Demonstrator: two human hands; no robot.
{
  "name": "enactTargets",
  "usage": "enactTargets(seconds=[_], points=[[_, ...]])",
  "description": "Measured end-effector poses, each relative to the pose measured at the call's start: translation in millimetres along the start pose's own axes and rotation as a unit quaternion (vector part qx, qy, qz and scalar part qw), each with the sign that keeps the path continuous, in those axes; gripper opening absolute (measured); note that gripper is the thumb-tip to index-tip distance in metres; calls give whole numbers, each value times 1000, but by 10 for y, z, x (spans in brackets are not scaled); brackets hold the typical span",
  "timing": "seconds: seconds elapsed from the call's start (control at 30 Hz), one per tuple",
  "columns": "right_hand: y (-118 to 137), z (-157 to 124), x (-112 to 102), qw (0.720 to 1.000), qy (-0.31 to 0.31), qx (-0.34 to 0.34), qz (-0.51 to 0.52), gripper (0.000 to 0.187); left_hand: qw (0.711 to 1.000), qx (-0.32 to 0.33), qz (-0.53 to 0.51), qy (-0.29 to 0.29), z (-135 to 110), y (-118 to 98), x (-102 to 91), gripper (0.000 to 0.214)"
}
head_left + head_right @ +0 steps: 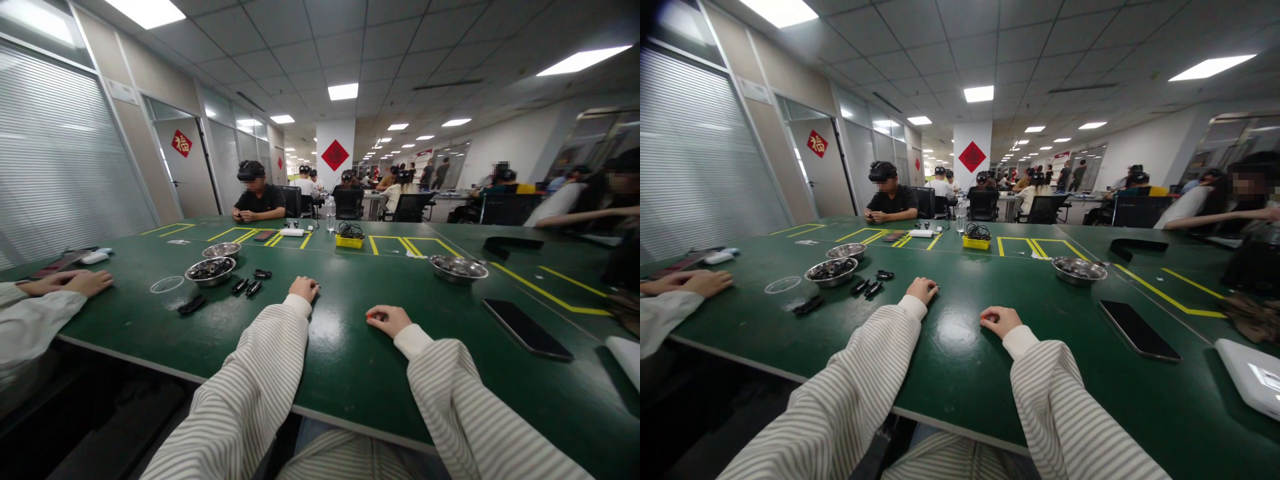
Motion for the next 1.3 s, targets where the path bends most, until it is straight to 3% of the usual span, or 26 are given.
enactTargets(seconds=[0.27, 0.43, 0.6, 0.87, 1.3], points=[[-96, 15, 14, 995, -17, 46, 91, 23, 978, 183, -100, -3, -306, -922, -40, 25], [-114, 19, -33, 993, -39, 41, 101, 22, 965, 230, -127, 1, -475, -1197, -70, 22], [-103, 13, -56, 989, -53, 42, 130, 23, 961, 236, -147, 7, -531, -1267, -85, 19], [-136, 42, -13, 971, -22, 65, 228, 29, 959, 225, -174, 13, -543, -1266, -118, 17], [-157, 49, 17, 957, 0, 75, 280, 35, 956, 203, -211, 24, -531, -1256, -59, 16]])
Point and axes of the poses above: each hand's wrist, its own z-axis towards the middle knuckle, its own x-axis out of the palm, y = z × x, the point moved 7 cm from there along z, towards the middle knuckle, and after that the axes turned 2 degrees about y, right-handed, at the moved point
